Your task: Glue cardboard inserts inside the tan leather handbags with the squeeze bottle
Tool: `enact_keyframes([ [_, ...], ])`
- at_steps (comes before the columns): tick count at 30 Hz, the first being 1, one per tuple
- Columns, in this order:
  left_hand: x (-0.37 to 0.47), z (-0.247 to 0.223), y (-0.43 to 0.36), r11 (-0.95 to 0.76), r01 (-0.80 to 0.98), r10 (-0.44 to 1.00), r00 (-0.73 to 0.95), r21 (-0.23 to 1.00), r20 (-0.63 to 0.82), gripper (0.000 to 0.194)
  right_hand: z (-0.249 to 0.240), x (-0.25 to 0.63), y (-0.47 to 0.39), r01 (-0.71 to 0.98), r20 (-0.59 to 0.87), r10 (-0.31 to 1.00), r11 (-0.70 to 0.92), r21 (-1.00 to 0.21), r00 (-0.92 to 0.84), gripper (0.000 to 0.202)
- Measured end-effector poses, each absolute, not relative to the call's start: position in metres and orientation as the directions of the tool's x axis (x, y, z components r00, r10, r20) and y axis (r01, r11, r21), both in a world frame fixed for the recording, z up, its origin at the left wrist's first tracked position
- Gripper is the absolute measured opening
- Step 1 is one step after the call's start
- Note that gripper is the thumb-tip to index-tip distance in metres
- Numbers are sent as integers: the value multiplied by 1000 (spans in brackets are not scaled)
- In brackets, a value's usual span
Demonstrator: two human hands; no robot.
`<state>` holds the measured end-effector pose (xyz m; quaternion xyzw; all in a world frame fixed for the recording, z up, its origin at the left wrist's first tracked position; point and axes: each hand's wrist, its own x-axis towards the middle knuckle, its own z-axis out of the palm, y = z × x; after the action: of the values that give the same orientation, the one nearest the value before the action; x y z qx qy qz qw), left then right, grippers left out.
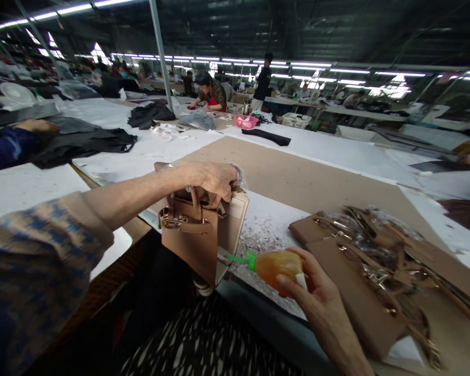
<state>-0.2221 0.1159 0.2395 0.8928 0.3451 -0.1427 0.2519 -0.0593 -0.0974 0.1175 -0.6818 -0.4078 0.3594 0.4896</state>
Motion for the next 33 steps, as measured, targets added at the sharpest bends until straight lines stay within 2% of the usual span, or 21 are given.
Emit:
enact_keyframes([
  [4,-217,251,117,-694,706,679,708,145,-197,21,117,-50,-83,127,-30,880,-102,-987,474,51],
  [7,-212,247,115,-733,680,679,732,-7,-52,22,111,-45,-73,80,4,874,-40,-996,485,49],
  [9,-209,239,110,-752,645,652,758,-134,-12,24,106,-43,-69,58,3,867,-30,-998,498,51],
  [11,-206,228,103,-774,603,624,779,-194,-65,25,101,-40,-66,41,-6,854,-31,-999,520,54],
  [14,-200,210,91,-807,560,587,795,-189,-153,24,91,-34,-65,34,-15,854,-38,-999,520,54],
  [16,-197,199,86,-823,536,564,811,-187,-155,28,85,-29,-66,63,-7,869,-44,-997,495,54],
  [19,-195,187,85,-846,498,525,842,-190,-129,34,77,-20,-67,197,30,871,-78,-977,491,55],
  [23,-196,177,91,-846,494,518,850,-201,-90,27,72,-14,-62,368,76,858,-136,-920,508,54],
  [27,-199,170,95,-828,519,538,842,-214,-41,22,64,-10,-49,510,186,849,-111,-853,495,54],
  [30,-203,163,95,-831,509,522,853,-226,4,24,53,-7,-38,563,245,825,-104,-820,510,56],
  [33,-209,155,90,-834,500,504,862,-232,46,25,44,-5,-30,562,233,825,-118,-819,514,58],
])
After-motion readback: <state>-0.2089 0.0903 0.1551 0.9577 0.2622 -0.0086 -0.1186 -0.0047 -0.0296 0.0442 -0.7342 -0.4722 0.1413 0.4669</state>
